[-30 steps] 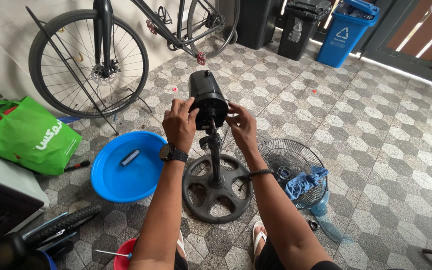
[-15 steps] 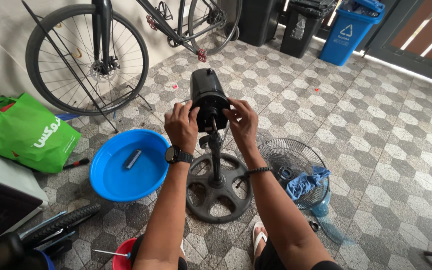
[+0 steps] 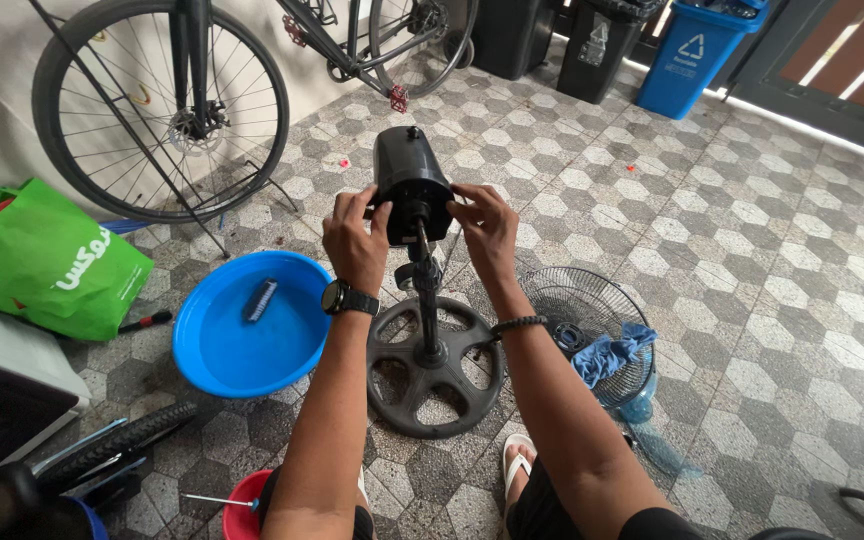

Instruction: The person cleans the fan motor housing with a cloth, then uses a screwdriver to tighten screws on the fan's motor assembly. The person handles the fan parts and tools while seated on the floor.

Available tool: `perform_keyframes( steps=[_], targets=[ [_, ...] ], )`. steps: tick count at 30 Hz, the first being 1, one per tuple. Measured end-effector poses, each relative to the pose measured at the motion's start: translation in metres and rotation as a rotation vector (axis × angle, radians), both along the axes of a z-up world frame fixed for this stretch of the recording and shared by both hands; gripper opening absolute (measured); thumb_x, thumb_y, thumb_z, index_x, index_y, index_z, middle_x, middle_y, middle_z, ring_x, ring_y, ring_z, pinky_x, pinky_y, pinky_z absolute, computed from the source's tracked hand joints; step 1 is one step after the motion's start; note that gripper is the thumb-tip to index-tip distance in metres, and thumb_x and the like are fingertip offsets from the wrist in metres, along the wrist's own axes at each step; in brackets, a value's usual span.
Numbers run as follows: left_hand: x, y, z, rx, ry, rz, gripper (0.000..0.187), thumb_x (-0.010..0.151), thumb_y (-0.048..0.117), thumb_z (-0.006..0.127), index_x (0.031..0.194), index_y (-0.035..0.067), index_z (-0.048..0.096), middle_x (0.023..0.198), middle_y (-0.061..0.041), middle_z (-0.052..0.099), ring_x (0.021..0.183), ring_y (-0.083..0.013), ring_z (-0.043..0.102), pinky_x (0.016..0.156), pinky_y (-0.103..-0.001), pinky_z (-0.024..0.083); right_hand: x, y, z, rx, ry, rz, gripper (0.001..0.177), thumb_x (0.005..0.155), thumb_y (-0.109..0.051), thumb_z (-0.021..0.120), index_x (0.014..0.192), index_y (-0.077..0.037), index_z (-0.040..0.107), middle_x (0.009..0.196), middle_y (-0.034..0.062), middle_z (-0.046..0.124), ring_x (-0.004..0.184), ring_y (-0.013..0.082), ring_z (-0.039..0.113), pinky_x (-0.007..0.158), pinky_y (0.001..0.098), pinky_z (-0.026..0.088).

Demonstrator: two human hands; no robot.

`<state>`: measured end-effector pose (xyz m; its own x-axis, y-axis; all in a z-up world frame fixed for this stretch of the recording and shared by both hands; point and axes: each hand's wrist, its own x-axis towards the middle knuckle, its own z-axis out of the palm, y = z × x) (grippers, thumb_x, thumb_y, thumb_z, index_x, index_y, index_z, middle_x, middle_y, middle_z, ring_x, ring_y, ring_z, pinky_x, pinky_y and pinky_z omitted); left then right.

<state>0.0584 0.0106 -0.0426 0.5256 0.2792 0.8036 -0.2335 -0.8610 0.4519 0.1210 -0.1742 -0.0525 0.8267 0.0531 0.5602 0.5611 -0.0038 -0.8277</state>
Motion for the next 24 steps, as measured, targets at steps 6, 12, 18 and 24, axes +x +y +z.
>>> perform_keyframes(
  steps=[6, 12, 18, 24],
  targets=[
    [0.0, 0.006, -0.005, -0.074, 0.024, -0.058, 0.032, 0.095, 0.028, 0.074, 0.118, 0.006, 0.073, 0.103, -0.01, 0.07, 0.085, -0.0268, 0.071, 0.073, -0.043, 0.057, 0.015, -0.007, 0.002, -0.018, 0.134, 0.119, 0.023, 0.091, -0.008, 0.073, 0.114, -0.004, 0.074, 0.109, 0.0168, 0.078, 0.093, 0.0238, 0.079, 0.083, 0.0345, 0.062],
    [-0.004, 0.009, -0.026, -0.222, 0.066, -0.133, 0.043, 0.097, 0.04, 0.074, 0.115, 0.001, 0.071, 0.106, -0.012, 0.072, 0.089, -0.0237, 0.075, 0.076, -0.04, 0.06, 0.007, -0.009, -0.005, -0.065, 0.112, 0.101, 0.046, 0.091, -0.027, 0.076, 0.129, -0.005, 0.066, 0.114, 0.0189, 0.076, 0.097, 0.0262, 0.078, 0.083, 0.0403, 0.062],
    [-0.003, 0.013, -0.048, -0.244, 0.092, -0.228, 0.046, 0.092, 0.038, 0.074, 0.114, -0.002, 0.07, 0.106, -0.016, 0.074, 0.089, -0.0271, 0.077, 0.078, -0.043, 0.058, 0.005, -0.009, -0.017, -0.128, 0.078, 0.16, 0.057, 0.087, -0.025, 0.078, 0.137, -0.004, 0.058, 0.118, 0.0191, 0.072, 0.102, 0.0282, 0.075, 0.086, 0.0444, 0.064],
    [0.011, 0.015, -0.056, -0.289, 0.145, -0.199, 0.04, 0.095, 0.035, 0.073, 0.11, -0.002, 0.07, 0.104, -0.017, 0.076, 0.09, -0.0271, 0.077, 0.081, -0.042, 0.06, 0.01, -0.003, -0.024, -0.122, 0.096, 0.118, 0.047, 0.089, -0.022, 0.076, 0.132, -0.005, 0.067, 0.114, 0.0158, 0.078, 0.099, 0.0253, 0.079, 0.086, 0.0412, 0.067]
  ],
)
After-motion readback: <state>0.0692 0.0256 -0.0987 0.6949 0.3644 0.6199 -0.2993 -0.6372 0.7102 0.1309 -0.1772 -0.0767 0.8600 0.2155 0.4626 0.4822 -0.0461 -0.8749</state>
